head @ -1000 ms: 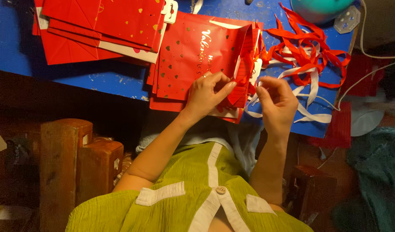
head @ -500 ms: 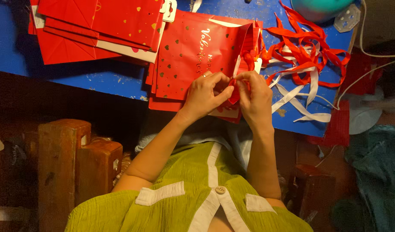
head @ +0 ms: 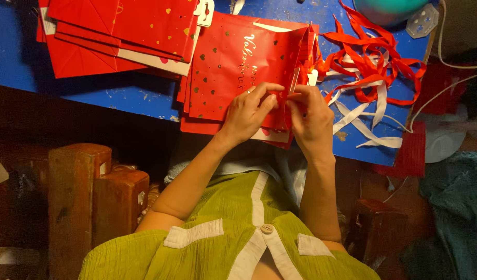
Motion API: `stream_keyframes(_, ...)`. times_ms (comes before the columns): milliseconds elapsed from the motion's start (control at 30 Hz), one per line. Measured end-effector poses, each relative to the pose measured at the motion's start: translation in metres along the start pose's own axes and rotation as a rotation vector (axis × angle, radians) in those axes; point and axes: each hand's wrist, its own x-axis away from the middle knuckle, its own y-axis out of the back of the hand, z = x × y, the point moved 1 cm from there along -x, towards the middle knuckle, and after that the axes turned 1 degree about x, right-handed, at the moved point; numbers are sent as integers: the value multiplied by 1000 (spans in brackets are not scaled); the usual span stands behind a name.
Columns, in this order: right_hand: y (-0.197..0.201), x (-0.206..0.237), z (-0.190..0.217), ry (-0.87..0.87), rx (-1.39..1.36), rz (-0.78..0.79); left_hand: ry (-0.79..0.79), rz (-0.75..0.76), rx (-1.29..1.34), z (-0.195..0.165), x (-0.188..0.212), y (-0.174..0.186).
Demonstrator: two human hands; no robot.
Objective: The person threads a red ribbon through the punched handle holes of a red Valentine's gift bag, pulling the ribbon ends through and adjusting them, then sets the finished bag on a stack of completed bags and picks up the next bag to repeat the process.
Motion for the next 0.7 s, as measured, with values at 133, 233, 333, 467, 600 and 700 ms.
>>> stream_keyframes(133, -2, 0, -2, -17, -51, -19, 54, -21, -118, 4, 1, -8)
stream_keyframes(233, -1, 1, -6, -7, -43, -23, -66, -114, -34, 11, 0, -16)
stream_keyframes(333, -1, 2, -12, -60, -31, -20, 193, -155, 371, 26, -6, -23)
stream_keyframes(467, -4, 5, -21, -138, -44, -38, 134, -238, 693, 39, -10, -16)
stream_keyframes(600, -6, 6, -26, -119, -58, -43, 102, -99, 665, 36, -8, -10)
stream_keyframes(700, -6, 7, -26, -101, -88, -38, 64, 15, 604, 27, -9, -11)
